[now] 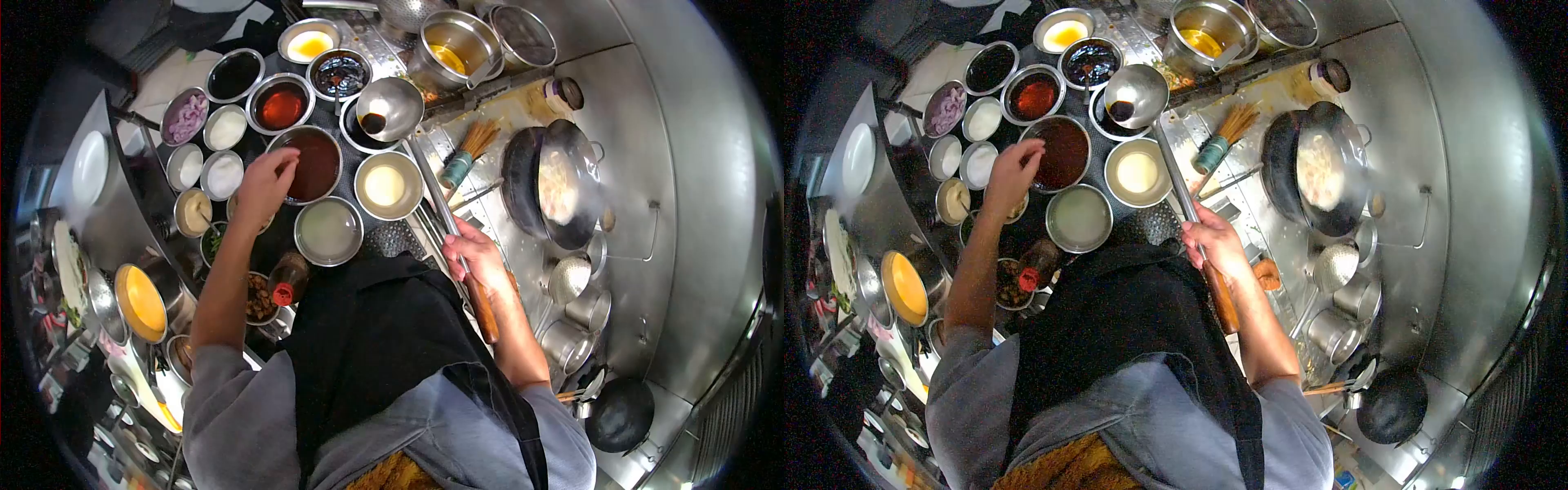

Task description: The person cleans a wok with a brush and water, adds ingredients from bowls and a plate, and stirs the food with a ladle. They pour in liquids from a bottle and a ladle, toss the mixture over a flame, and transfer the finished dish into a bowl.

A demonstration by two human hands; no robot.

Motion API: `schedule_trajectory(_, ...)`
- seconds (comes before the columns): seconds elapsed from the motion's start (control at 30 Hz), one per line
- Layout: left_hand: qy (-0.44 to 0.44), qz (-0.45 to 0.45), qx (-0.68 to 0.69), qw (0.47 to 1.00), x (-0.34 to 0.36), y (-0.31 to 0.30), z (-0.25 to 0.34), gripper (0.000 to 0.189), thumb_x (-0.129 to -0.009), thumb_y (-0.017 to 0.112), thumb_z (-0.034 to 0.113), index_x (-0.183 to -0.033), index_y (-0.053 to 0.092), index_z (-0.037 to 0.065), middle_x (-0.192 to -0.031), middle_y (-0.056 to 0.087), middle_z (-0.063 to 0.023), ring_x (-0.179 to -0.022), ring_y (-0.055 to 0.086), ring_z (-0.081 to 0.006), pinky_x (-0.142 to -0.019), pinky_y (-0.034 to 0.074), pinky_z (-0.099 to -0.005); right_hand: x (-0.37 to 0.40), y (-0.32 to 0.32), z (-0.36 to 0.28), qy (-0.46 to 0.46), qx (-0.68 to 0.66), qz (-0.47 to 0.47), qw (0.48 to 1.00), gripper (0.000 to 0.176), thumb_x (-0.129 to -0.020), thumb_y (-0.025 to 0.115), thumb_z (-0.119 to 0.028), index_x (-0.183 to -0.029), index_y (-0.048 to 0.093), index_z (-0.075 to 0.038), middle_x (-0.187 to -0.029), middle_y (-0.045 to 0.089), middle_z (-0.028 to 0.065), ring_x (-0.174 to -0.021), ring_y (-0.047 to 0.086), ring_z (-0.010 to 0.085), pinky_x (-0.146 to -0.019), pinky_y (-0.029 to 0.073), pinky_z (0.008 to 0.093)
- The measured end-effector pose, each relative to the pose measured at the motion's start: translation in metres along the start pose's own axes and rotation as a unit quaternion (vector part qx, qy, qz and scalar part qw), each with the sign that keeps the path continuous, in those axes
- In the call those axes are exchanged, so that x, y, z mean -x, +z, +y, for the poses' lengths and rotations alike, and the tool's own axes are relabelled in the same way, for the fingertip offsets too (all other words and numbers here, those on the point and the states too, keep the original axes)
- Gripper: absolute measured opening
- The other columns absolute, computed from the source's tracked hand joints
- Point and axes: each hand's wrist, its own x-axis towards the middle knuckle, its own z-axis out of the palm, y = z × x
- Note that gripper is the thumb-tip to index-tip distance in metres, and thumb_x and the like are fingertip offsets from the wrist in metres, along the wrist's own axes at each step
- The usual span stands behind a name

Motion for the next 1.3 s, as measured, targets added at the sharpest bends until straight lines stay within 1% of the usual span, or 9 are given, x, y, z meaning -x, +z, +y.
schedule_trajectory(0.1,0.111,0.038,-0.104,0.988,-0.046,0.020,-0.007,0.023,-0.087,0.064,0.012,-0.109,0.068,0.006,-0.104,0.070,-0.0122,-0.096,0.066,-0.0315,-0.085,0.052,-0.0396,0.006,0.004,0.000,-0.022,0.018,0.014,0.999,0.051,-0.094,0.054,-0.007,-0.144,0.041,-0.005,-0.068,0.049,-0.0012,-0.042,0.042,0.0075,-0.038,0.035,0.0213)
schedule_trajectory(0.5,0.054,-0.050,-0.348,0.935,-0.138,0.087,0.008,0.044,-0.079,0.074,0.026,-0.119,0.060,0.012,-0.105,0.065,-0.0101,-0.102,0.063,-0.0306,-0.085,0.048,-0.0481,0.020,0.006,-0.001,-0.042,0.045,0.035,0.998,0.055,-0.094,0.055,-0.007,-0.147,0.039,-0.005,-0.068,0.048,-0.0012,-0.043,0.043,0.0075,-0.039,0.035,0.0208)
schedule_trajectory(0.7,0.112,0.081,-0.335,0.932,-0.151,0.093,-0.016,0.016,-0.085,0.064,0.022,-0.096,0.069,0.012,-0.093,0.067,-0.0089,-0.091,0.065,-0.0285,-0.077,0.049,-0.0466,0.021,-0.001,0.003,-0.044,0.072,0.045,0.995,0.056,-0.094,0.055,-0.008,-0.147,0.039,-0.005,-0.068,0.049,-0.0004,-0.045,0.044,0.0091,-0.040,0.036,0.0222)
schedule_trajectory(0.77,0.138,0.212,-0.238,0.938,-0.158,0.087,-0.023,0.017,-0.088,0.060,0.021,-0.095,0.072,0.012,-0.087,0.067,-0.0103,-0.085,0.065,-0.0302,-0.073,0.049,-0.0477,0.020,-0.003,0.004,-0.046,0.073,0.038,0.996,0.056,-0.094,0.055,-0.008,-0.147,0.038,-0.004,-0.068,0.049,-0.0003,-0.045,0.044,0.0094,-0.040,0.036,0.0223)
schedule_trajectory(0.9,0.074,0.292,-0.098,0.948,-0.154,0.074,-0.019,0.023,-0.091,0.060,0.023,-0.104,0.073,0.008,-0.096,0.071,-0.0139,-0.088,0.067,-0.0332,-0.077,0.052,-0.0415,0.019,-0.003,0.003,-0.043,0.064,0.026,0.997,0.056,-0.094,0.054,-0.008,-0.148,0.037,-0.004,-0.067,0.048,0.0000,-0.045,0.044,0.0096,-0.040,0.036,0.0225)
schedule_trajectory(0.97,0.059,0.302,-0.080,0.948,-0.151,0.074,-0.015,0.025,-0.094,0.058,0.022,-0.107,0.071,0.006,-0.096,0.072,-0.0134,-0.085,0.069,-0.0286,-0.076,0.052,-0.0375,0.019,-0.003,0.001,-0.039,0.058,0.025,0.997,0.056,-0.094,0.054,-0.007,-0.148,0.037,-0.004,-0.067,0.048,0.0000,-0.045,0.044,0.0096,-0.040,0.035,0.0224)
schedule_trajectory(1.03,-0.050,0.270,0.141,0.951,-0.147,0.078,-0.010,0.026,-0.095,0.056,0.021,-0.108,0.071,0.004,-0.093,0.074,-0.0116,-0.078,0.068,-0.0194,-0.072,0.051,-0.0314,0.019,-0.002,0.001,-0.035,0.053,0.025,0.998,0.057,-0.094,0.053,-0.007,-0.148,0.036,-0.004,-0.067,0.048,0.0000,-0.045,0.044,0.0095,-0.040,0.035,0.0222)
schedule_trajectory(1.17,-0.066,0.262,0.187,0.945,-0.149,0.094,-0.022,0.024,-0.094,0.057,0.018,-0.107,0.071,0.002,-0.089,0.075,-0.0119,-0.082,0.071,-0.0175,-0.076,0.052,-0.0295,0.019,-0.002,0.001,-0.034,0.053,0.032,0.997,0.057,-0.094,0.053,-0.008,-0.149,0.036,-0.005,-0.068,0.048,-0.0002,-0.045,0.043,0.0090,-0.040,0.035,0.0217)
schedule_trajectory(1.3,-0.085,0.252,0.201,0.943,-0.150,0.104,-0.025,0.025,-0.094,0.057,0.017,-0.108,0.071,0.001,-0.086,0.075,-0.0100,-0.070,0.067,-0.0141,-0.068,0.051,-0.0282,0.021,-0.003,0.002,-0.029,0.049,0.041,0.998,0.057,-0.095,0.054,-0.009,-0.149,0.036,-0.007,-0.068,0.048,-0.0005,-0.044,0.043,0.0083,-0.040,0.034,0.0211)
